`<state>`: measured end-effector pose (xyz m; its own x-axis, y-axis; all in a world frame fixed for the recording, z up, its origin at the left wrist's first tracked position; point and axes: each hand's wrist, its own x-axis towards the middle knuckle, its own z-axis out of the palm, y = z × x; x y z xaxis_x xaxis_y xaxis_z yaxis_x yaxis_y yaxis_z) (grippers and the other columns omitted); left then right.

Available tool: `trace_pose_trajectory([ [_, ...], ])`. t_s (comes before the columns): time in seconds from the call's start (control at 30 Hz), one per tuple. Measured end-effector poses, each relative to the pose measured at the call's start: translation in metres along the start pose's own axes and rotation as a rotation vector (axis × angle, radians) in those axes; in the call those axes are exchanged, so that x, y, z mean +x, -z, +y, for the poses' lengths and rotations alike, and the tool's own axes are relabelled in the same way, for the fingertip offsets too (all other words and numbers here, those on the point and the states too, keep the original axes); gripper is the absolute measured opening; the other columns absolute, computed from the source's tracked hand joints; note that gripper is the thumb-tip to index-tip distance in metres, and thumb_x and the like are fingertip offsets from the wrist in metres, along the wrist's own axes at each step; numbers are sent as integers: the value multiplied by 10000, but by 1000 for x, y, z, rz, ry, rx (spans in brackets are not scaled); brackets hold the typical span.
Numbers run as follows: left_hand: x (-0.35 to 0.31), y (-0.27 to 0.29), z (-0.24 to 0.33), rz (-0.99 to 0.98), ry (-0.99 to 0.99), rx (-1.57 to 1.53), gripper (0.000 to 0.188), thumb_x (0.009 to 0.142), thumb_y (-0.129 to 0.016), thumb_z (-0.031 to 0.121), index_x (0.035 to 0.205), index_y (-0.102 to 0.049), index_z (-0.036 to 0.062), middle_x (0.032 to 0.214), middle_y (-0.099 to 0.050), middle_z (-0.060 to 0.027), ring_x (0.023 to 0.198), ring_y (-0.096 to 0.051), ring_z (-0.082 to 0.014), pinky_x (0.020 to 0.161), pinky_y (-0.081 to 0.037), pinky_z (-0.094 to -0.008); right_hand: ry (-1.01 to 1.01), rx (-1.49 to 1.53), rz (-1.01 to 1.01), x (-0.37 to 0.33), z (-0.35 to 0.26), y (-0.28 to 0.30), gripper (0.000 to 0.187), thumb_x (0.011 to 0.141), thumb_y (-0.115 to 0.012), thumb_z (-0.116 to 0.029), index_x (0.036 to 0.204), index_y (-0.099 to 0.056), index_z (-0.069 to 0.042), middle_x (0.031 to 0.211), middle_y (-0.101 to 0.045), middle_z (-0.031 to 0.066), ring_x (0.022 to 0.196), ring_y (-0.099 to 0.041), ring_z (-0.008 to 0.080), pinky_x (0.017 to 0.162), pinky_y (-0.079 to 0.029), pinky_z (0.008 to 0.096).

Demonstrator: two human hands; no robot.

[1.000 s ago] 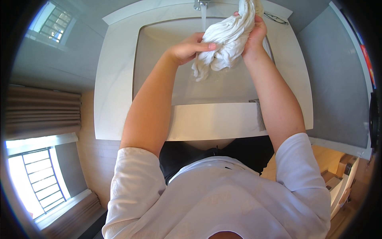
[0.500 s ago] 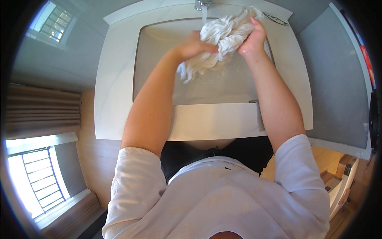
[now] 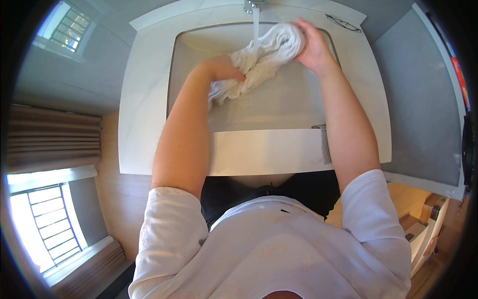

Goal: The person washes a white shirt by hand under a running faucet in a bathroom sink, rubbing and scrubbing the fabric repeatedly before leaving it in the water.

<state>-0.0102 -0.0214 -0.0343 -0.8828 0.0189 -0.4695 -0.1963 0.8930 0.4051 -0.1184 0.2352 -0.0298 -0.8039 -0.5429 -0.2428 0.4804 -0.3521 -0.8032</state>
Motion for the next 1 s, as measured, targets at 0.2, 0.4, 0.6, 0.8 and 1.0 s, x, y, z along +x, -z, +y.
trace_pose_trajectory([
  [0.2,15,-15,-27,199,-2,-77,779,717,-822,490,1276,-627,-16,1235,-659,-235,1134,-641,-342,974,-483,-413,-216,-827,218,-6,18,-9,373,907,-698,-381,1147,-636,-102,1025,-688,69,950,-667,225,721,-576,471],
  [0.4,19,-12,-14,376,-89,-166,583,777,-806,414,1183,-658,22,1190,-665,-227,1136,-632,-336,963,-494,-417,25,-1438,250,3,21,9,399,818,-733,-346,1081,-672,-51,1023,-705,136,930,-681,261,798,-553,400],
  [0.6,12,-12,-3,456,-48,-42,548,803,-758,401,1190,-653,26,1203,-680,-204,1148,-632,-370,967,-505,-433,139,-1644,287,10,23,5,386,807,-715,-319,1069,-707,-35,1083,-721,191,1008,-692,328,859,-548,416],
  [0.8,10,-11,-6,377,-6,-78,558,799,-765,447,1164,-670,36,1202,-666,-228,1154,-624,-379,986,-489,-429,185,-1637,100,12,28,3,379,814,-718,-330,1074,-710,-54,1070,-725,181,1003,-690,328,866,-548,412],
  [1.0,9,-10,1,302,7,-58,559,802,-758,448,1160,-668,29,1211,-665,-223,1162,-622,-359,984,-487,-423,92,-1696,32,10,27,6,402,832,-718,-351,1106,-706,-56,1064,-725,172,990,-689,310,865,-542,401],
])
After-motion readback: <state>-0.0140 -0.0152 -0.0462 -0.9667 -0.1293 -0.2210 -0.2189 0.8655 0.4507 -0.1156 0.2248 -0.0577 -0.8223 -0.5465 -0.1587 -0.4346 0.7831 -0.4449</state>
